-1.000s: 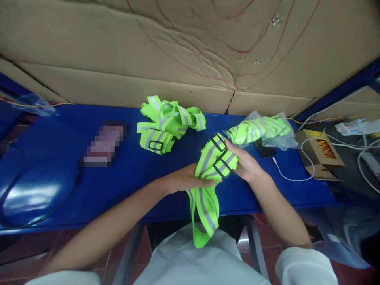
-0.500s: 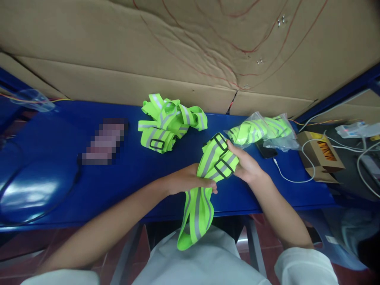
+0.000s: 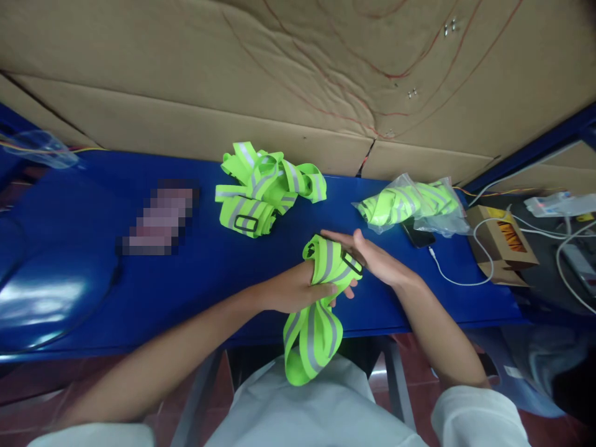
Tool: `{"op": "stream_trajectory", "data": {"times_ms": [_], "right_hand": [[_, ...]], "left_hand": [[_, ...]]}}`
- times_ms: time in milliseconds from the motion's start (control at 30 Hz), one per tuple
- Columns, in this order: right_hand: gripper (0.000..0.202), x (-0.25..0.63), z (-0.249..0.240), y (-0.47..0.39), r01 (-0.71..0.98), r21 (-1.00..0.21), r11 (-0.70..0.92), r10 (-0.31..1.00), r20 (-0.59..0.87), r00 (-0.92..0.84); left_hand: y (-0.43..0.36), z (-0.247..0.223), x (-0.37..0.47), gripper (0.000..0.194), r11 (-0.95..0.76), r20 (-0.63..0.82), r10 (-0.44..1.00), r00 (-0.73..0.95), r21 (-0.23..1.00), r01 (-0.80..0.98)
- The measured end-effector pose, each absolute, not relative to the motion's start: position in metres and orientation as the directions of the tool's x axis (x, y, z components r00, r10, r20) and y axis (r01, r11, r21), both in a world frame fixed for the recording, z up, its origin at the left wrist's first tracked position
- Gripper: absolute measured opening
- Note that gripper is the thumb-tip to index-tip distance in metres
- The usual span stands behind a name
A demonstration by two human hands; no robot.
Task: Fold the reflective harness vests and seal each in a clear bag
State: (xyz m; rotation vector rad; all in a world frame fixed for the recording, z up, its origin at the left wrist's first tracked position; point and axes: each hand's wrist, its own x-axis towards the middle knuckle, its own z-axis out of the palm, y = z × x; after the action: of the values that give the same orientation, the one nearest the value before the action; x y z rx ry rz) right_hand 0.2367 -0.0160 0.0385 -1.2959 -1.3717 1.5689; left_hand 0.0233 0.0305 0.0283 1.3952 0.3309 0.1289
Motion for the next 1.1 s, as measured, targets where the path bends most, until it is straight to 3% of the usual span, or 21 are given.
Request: {"op": "stream_trajectory", "data": {"times_ms": [67,133,233,367,433,533,633,733,867,967,1100], "right_hand": [[0.084,0.232,0.045,-0.022,0.15,-0.966,-0.209,0.89,-0.252,-0.38],[0.086,0.225,0.049,-0.026,0.227,-0.962,-0.155,0.913,-0.227,-0.339],[0.066,0.215,0.047,-0.026,0.344,-0.938,-0.039,0.976,-0.109,-0.187],[0.056,0.213,0.041,-0.023,0.539,-0.81,0.23,0.971,0.225,-0.076],[0.059,0.216,0.039,-0.022,0.625,-0.728,0.282,0.942,0.334,-0.035],[0.06,0.221,0.039,-0.021,0.698,-0.657,0.284,0.914,0.405,0.008],[0.058,0.222,0.041,-0.02,0.719,-0.635,0.284,0.91,0.414,0.006],[0.055,0.22,0.044,-0.022,0.674,-0.697,0.244,0.93,0.364,0.041],[0.045,0.218,0.046,-0.026,0.461,-0.883,0.088,0.986,0.142,0.084],[0.043,0.217,0.045,-0.026,0.341,-0.94,-0.019,0.996,0.014,0.094],[0.042,0.218,0.044,-0.023,0.421,-0.905,0.062,0.976,0.143,0.163]], "left_hand": [[0.03,0.027,0.023,0.04,0.135,-0.159,0.305,0.939,0.983,0.122],[0.031,0.024,0.024,0.031,0.124,-0.151,0.347,0.926,0.986,0.114],[0.031,0.02,0.028,0.026,0.355,-0.22,0.36,0.907,0.931,0.085],[0.028,0.021,0.033,0.033,0.755,-0.4,0.209,0.892,0.646,0.113],[0.023,0.024,0.034,0.034,0.796,-0.394,0.145,0.907,0.592,0.13],[0.017,0.027,0.035,0.031,0.76,-0.381,0.155,0.912,0.635,0.136],[0.016,0.026,0.035,0.035,0.77,-0.399,0.242,0.884,0.634,0.075],[0.02,0.021,0.036,0.04,0.792,-0.413,0.259,0.873,0.609,0.053],[0.028,0.017,0.034,0.033,0.681,-0.454,0.243,0.857,0.709,0.182],[0.03,0.021,0.033,0.022,0.564,-0.459,0.233,0.857,0.782,0.265],[0.025,0.029,0.034,0.041,0.628,-0.472,0.283,0.835,0.749,0.21]]}}
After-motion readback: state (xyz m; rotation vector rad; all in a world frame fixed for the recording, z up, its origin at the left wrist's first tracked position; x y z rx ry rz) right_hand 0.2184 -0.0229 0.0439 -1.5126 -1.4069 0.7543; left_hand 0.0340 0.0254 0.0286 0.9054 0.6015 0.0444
